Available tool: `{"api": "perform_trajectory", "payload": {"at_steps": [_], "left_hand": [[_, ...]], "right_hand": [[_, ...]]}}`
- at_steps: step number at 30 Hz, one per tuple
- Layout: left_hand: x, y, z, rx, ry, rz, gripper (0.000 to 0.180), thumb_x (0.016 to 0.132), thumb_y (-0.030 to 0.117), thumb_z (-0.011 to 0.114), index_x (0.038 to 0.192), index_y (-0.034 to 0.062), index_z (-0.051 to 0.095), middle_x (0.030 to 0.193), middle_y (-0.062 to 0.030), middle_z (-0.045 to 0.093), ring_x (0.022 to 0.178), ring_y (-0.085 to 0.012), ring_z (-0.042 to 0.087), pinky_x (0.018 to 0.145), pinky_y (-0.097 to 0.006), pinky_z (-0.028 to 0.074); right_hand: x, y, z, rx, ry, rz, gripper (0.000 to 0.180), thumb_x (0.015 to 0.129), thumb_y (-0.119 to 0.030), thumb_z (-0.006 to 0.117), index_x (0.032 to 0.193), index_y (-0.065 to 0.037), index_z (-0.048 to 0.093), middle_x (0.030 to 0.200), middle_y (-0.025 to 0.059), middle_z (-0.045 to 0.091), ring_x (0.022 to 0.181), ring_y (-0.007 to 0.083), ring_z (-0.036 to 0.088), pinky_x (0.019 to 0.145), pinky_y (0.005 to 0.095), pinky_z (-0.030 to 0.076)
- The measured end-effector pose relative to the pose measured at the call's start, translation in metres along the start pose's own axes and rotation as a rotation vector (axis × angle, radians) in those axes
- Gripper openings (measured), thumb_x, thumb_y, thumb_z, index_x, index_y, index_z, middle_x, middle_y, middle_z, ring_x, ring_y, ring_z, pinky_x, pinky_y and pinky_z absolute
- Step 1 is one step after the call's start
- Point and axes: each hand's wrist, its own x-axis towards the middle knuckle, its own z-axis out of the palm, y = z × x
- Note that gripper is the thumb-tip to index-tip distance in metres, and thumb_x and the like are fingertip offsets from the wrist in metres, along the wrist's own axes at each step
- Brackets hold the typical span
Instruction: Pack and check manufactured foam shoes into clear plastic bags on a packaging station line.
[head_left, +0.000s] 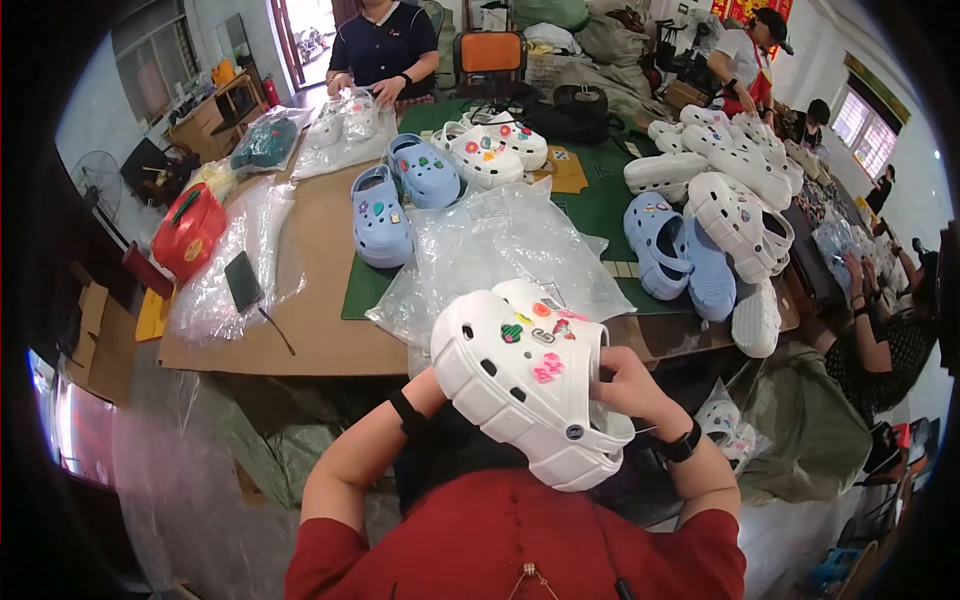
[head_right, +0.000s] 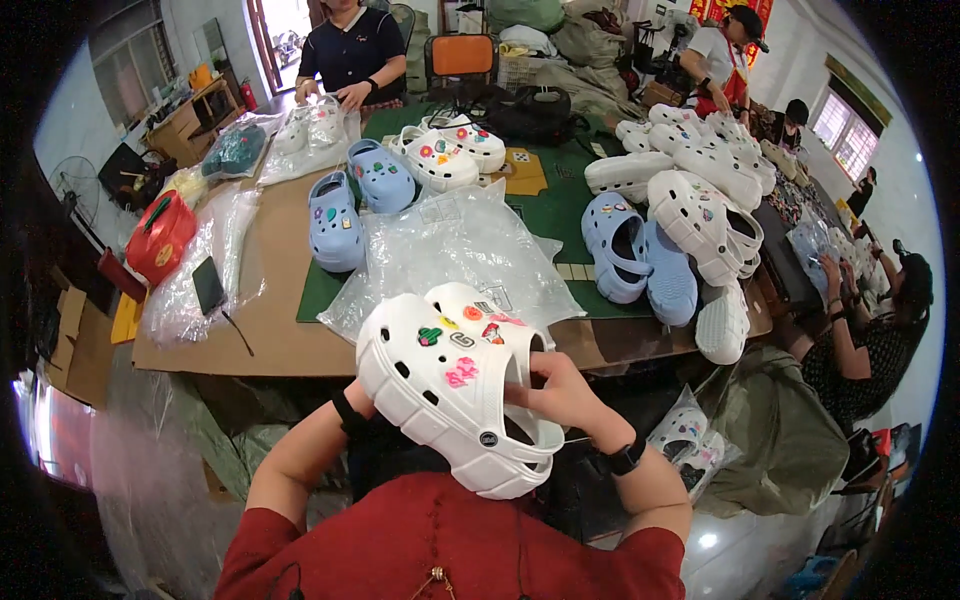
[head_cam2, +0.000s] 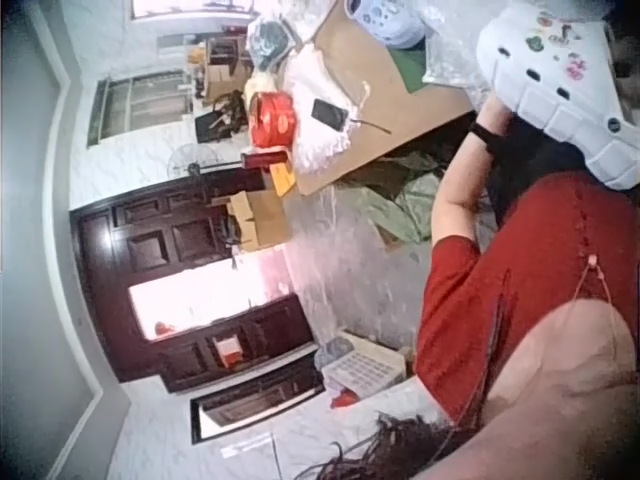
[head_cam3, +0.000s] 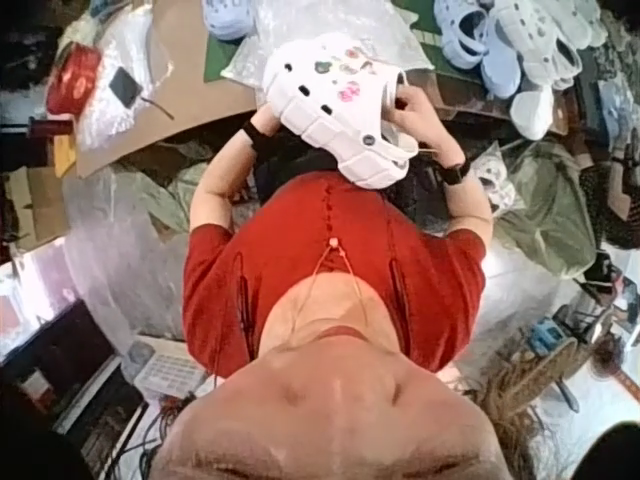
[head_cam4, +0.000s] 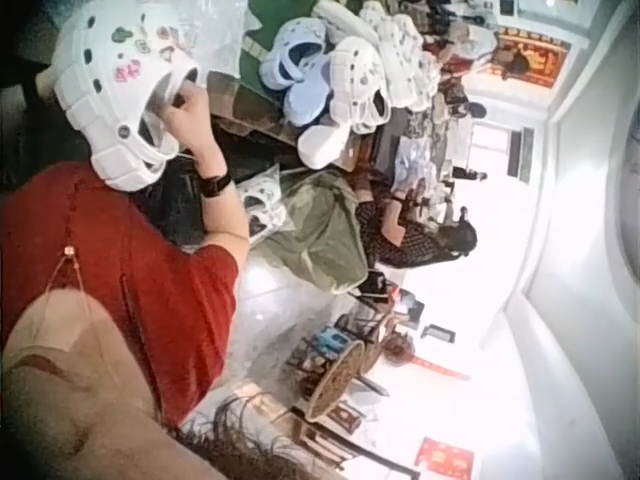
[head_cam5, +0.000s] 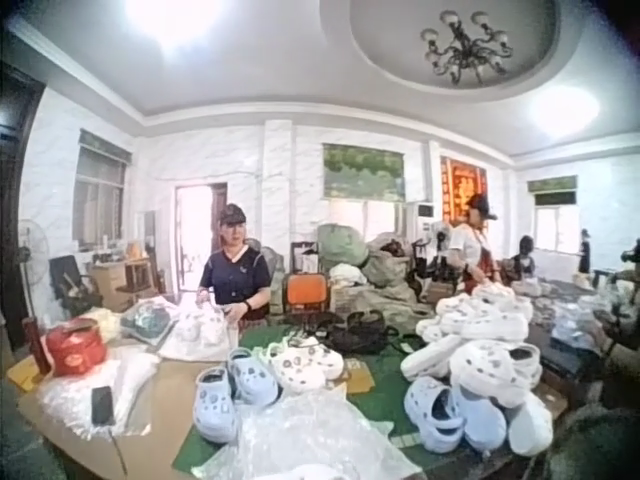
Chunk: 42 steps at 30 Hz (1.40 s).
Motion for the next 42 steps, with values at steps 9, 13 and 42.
{"api": "perform_trajectory", "payload": {"at_steps": [9, 13, 42], "left_hand": [[0.01, 0.013, -0.008, 1.001, -0.073, 0.063, 0.072, 0.078, 0.033, 0.067, 0.139, 0.0051, 0.042, 0.127, -0.0216, 0.051, 0.106, -0.038, 0.055, 0.092, -0.045, 0.045], [0.013, 0.021, -0.012, 1.074, 0.012, -0.076, 0.077, 0.082, 0.034, 0.062, 0.144, -0.0002, 0.032, 0.129, -0.0237, 0.049, 0.108, -0.04, 0.054, 0.092, -0.046, 0.045], [-0.019, 0.088, 0.002, 0.686, 0.415, 0.14, 0.033, 0.081, -0.004, 0.063, 0.114, 0.0023, 0.061, 0.103, -0.0132, 0.063, 0.085, -0.0233, 0.065, 0.071, -0.033, 0.053]], "right_hand": [[-0.016, 0.014, -0.014, -0.073, 0.048, 0.105, 0.028, 0.08, -0.011, 0.074, 0.105, 0.0, 0.07, 0.092, 0.006, 0.072, 0.083, 0.0107, 0.064, 0.077, 0.0293, 0.053], [-0.02, 0.015, -0.013, -0.023, -0.016, 0.094, 0.029, 0.08, -0.011, 0.075, 0.106, 0.0, 0.07, 0.094, 0.0062, 0.072, 0.083, 0.0107, 0.063, 0.076, 0.0289, 0.052], [0.023, 0.019, 0.012, -0.548, 0.51, -0.112, 0.032, 0.08, -0.028, 0.072, 0.091, 0.002, 0.065, 0.075, 0.0207, 0.065, 0.067, 0.0335, 0.065, 0.063, 0.0394, 0.049]]}}
